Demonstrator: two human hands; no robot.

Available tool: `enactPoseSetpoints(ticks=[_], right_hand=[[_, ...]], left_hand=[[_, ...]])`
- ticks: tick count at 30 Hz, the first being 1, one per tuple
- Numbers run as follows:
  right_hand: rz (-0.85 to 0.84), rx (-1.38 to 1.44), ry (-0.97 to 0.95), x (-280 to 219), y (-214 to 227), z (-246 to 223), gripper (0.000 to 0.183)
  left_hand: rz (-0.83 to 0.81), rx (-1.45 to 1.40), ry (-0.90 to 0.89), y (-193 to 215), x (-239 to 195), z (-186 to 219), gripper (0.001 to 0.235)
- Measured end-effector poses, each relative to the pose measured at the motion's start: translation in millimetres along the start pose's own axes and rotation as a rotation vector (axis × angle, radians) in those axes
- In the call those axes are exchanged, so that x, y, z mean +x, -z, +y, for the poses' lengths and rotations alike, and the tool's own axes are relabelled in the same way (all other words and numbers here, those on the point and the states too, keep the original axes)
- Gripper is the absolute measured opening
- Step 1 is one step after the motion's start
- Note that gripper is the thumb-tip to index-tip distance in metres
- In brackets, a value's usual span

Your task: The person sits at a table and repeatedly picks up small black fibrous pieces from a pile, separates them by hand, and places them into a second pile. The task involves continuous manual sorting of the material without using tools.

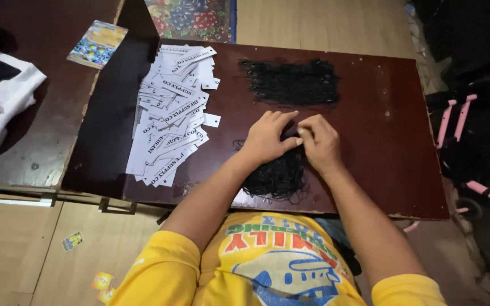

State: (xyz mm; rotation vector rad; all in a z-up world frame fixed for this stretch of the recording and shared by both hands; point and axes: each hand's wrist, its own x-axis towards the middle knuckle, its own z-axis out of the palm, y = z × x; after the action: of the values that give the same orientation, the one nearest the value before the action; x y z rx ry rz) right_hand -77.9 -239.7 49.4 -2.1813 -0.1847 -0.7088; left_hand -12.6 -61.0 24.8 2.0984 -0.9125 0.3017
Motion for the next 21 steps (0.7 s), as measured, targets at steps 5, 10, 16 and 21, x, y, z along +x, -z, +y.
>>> enactPoseSetpoints(ticks=[5,10,16,21], right_hand=[[0.071,-0.092,0.266,-2,-1,-7,0.009],[0.147,-0.072,0.149,0,2,7,0.012],[0.27,0.104,-0.204,-2,4,24,0.007],[0.355,0.136,-0.258,0,6,23,0.01]], left_hand=[[-0.15,-0.063,0.127,-12,6,-5,0.049],[-0.211,-0.066,0.245,-21,1,-15,0.023],[-0.036,-0.83,0.487,18,-3,-17,0.009],[0.11,-1.377,0.537,22,-5,-24,0.008]])
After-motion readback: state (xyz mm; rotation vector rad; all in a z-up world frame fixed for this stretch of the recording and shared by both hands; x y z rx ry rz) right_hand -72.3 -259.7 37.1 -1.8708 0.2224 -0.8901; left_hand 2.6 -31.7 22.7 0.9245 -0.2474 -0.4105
